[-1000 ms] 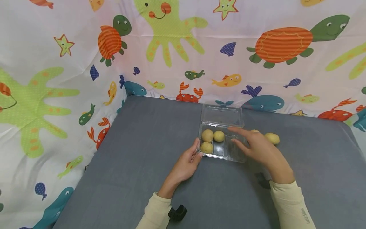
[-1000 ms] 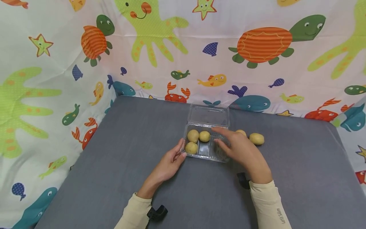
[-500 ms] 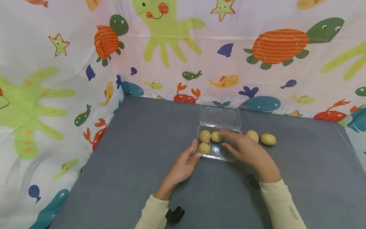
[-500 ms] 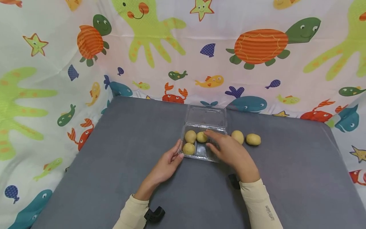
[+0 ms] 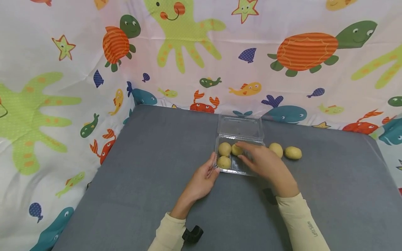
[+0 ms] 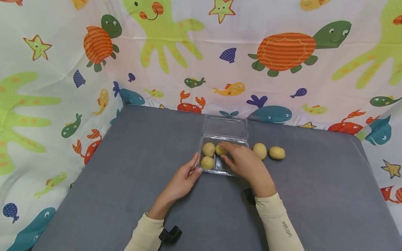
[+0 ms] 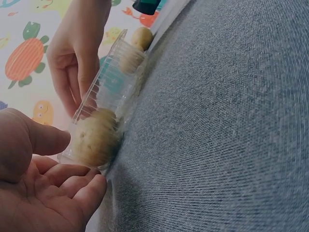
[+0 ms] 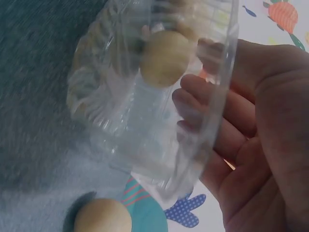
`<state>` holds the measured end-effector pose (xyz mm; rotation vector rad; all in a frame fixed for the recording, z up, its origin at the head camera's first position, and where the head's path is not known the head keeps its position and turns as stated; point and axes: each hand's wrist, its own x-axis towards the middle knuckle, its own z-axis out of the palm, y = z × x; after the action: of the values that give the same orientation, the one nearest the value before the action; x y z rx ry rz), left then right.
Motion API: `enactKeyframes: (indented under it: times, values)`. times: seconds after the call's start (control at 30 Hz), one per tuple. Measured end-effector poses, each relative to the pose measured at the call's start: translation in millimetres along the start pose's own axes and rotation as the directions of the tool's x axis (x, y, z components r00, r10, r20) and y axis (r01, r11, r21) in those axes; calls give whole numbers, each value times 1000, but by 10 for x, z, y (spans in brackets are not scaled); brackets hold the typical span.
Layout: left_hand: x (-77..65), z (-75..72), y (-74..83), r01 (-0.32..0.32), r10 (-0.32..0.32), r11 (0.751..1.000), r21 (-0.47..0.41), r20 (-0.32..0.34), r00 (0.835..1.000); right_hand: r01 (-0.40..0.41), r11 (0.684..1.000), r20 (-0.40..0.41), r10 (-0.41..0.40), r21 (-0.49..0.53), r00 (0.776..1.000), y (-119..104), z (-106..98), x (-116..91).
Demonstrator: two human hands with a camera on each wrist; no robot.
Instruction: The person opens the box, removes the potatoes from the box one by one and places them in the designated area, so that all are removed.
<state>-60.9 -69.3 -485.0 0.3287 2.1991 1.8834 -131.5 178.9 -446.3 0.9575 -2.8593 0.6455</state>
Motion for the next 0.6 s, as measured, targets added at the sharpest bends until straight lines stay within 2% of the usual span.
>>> enactKeyframes:
  times: [0.6]
  values:
    - [1, -19, -5, 15, -16, 1000, 12, 12, 1000, -119, 993, 41, 119, -14, 992, -60, 51, 183]
